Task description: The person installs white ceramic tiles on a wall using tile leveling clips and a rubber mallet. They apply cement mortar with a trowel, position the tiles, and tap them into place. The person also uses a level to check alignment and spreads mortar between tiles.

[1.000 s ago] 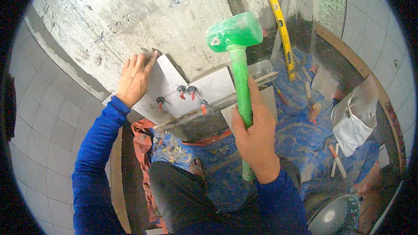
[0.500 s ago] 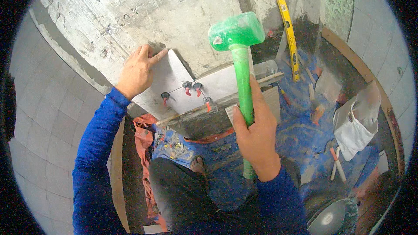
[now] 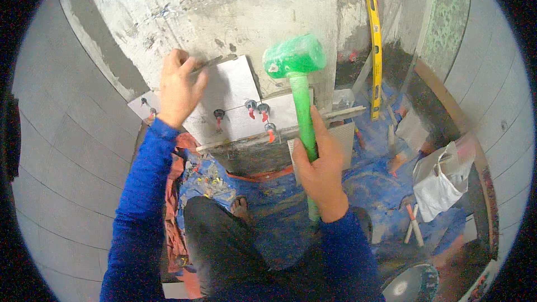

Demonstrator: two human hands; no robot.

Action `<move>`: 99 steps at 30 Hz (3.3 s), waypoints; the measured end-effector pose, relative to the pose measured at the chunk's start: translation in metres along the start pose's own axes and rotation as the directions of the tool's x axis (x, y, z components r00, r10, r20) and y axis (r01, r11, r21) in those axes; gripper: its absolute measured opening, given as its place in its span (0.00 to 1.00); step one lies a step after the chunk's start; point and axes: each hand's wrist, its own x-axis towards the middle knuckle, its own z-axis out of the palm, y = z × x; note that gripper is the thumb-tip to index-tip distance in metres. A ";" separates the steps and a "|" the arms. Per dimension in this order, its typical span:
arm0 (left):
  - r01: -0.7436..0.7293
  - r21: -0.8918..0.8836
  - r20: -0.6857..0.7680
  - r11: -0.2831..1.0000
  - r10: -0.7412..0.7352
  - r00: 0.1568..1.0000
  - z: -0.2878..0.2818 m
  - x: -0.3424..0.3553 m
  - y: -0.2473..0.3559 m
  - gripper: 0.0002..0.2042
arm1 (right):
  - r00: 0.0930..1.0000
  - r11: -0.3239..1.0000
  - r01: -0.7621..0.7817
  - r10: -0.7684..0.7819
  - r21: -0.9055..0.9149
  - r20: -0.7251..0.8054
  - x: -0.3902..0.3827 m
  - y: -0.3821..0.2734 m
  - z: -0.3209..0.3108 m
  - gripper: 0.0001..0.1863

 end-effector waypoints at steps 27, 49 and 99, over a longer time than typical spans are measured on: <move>0.702 -0.399 -0.316 0.590 -0.807 0.499 0.075 -0.087 0.004 0.38 | 0.936 0.846 0.302 -0.175 -0.439 0.307 0.042 -0.106 0.080 0.31; 0.709 -0.451 -0.282 0.542 -0.841 0.463 0.077 -0.090 0.002 0.39 | 0.884 0.701 0.453 -0.274 -0.551 0.379 0.068 -0.136 0.071 0.28; 0.697 -0.426 -0.184 0.577 -0.809 0.558 0.064 -0.090 -0.001 0.32 | 0.830 0.699 0.470 -0.141 -0.539 0.540 0.067 -0.129 0.084 0.29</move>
